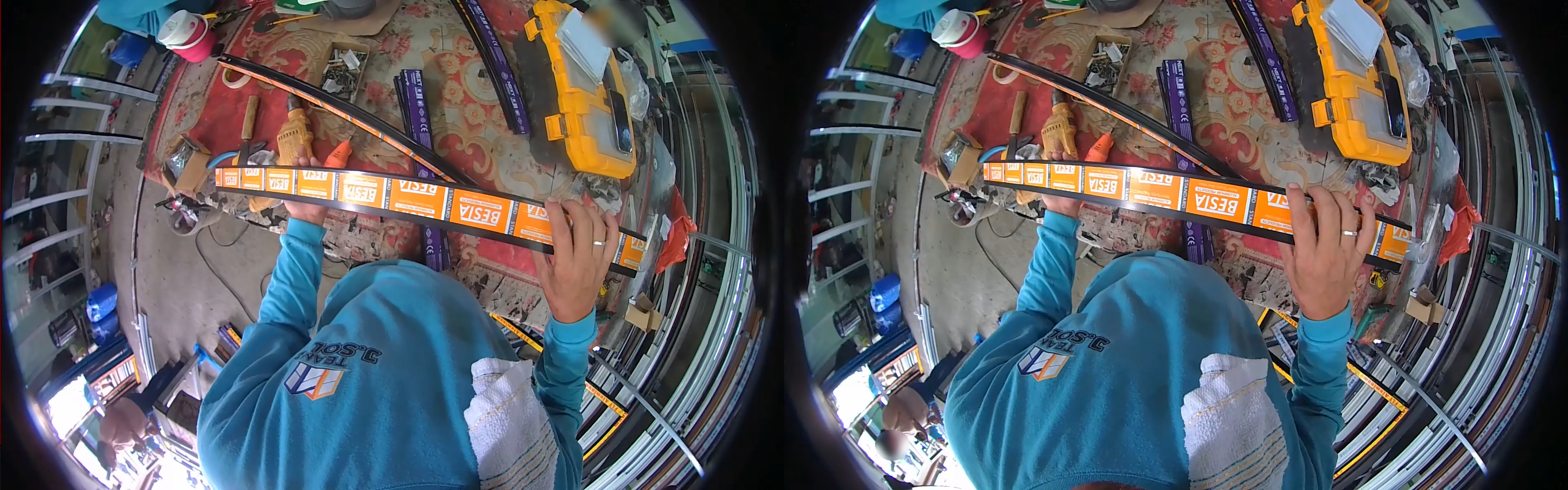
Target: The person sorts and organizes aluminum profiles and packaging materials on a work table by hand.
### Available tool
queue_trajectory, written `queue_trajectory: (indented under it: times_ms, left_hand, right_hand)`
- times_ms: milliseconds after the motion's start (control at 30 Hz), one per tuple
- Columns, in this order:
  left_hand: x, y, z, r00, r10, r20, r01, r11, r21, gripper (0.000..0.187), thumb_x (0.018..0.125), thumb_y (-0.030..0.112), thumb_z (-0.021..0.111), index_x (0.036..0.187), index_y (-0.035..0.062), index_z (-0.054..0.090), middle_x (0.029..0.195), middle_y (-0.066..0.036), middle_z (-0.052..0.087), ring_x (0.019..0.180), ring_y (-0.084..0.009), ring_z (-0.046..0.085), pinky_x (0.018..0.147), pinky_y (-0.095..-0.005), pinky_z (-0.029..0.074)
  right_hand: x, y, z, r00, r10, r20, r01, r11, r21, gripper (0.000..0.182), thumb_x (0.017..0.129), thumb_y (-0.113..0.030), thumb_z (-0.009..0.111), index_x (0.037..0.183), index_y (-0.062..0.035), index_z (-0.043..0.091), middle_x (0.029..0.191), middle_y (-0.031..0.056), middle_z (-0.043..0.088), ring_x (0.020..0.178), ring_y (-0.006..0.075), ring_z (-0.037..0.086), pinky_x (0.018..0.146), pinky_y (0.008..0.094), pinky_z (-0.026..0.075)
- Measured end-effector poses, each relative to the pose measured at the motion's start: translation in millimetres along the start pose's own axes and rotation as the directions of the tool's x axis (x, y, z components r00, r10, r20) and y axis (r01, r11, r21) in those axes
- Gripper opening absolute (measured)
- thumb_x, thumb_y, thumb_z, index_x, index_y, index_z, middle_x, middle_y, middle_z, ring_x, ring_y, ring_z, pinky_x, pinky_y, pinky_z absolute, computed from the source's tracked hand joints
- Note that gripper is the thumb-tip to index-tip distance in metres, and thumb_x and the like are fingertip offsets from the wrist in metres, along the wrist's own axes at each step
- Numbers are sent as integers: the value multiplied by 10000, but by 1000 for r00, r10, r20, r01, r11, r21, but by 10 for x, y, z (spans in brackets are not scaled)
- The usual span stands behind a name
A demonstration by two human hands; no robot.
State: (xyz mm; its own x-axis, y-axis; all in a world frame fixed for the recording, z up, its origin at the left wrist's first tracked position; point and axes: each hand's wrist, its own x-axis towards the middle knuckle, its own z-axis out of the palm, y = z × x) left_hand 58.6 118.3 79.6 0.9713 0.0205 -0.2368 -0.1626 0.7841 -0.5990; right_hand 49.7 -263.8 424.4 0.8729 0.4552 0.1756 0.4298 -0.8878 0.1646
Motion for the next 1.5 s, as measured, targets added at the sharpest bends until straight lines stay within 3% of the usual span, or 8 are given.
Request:
queue_trajectory:
  times_ms: [333,433,467,600,667,700,1333,1500]
  left_hand:
    - [59,208,-169,982,175,75,-187,819,542,499,1018,447,342,1117,65,648,1308,-109,615,1082,-289,642,993,-481,499]
    - [17,233,35,951,-272,-146,117,754,-646,532,1025,460,304,1230,62,590,1338,-98,597,1158,-285,603,1051,-460,445]
    - [8,187,61,950,-279,-143,123,753,-647,532,1025,460,304,1230,62,590,1338,-98,597,1158,-285,603,1051,-460,445]
    - [-10,-2,102,991,90,-101,-62,965,254,512,1020,420,348,1383,92,500,1043,-76,684,1045,-280,614,1016,-429,458]
    - [-84,-213,258,995,51,-87,-28,970,242,516,1003,446,376,1380,119,509,1053,-86,685,1051,-299,603,1019,-454,447]
    - [-42,-87,139,994,59,89,-105,701,705,520,992,463,391,1381,139,510,1059,-90,684,1073,-315,590,1015,-476,442]
    - [-232,-1028,608,989,-11,149,-95,724,683,631,913,604,531,1196,41,567,1152,-156,645,1142,-333,590,1026,-483,458]
    - [-309,-1077,617,989,60,134,-138,690,710,576,944,559,520,1234,62,539,1218,-183,621,1092,-336,621,1000,-483,484]
  right_hand:
    - [81,-61,-103,1000,-28,2,28,999,-34,709,630,-151,806,1296,-126,566,1197,68,529,1160,259,492,1073,532,297]
    - [77,-46,-89,1000,-25,12,26,999,-24,705,633,-161,808,1291,-110,559,1191,70,531,1157,260,491,1073,532,297]
    - [73,-38,-74,1000,-24,11,24,1000,-11,702,635,-174,809,1285,-103,556,1193,73,533,1160,264,491,1074,527,298]
    - [54,9,7,999,-11,52,9,999,51,702,633,-209,819,1270,-90,548,1214,81,534,1175,278,483,1081,503,301]
    - [14,56,84,998,-1,69,-5,996,86,677,645,-240,816,1252,-80,562,1220,101,555,1166,303,504,1077,491,319]
    - [-21,86,154,996,1,92,-14,991,136,659,654,-254,812,1240,-74,572,1214,112,567,1149,312,520,1068,494,333]
    - [-339,-72,610,927,16,375,-210,850,484,512,773,-565,727,762,-67,607,565,160,587,560,399,614,502,490,452]
    - [-356,-121,613,906,54,421,-268,841,470,507,774,-540,742,864,-50,654,697,158,670,645,385,657,559,468,492]
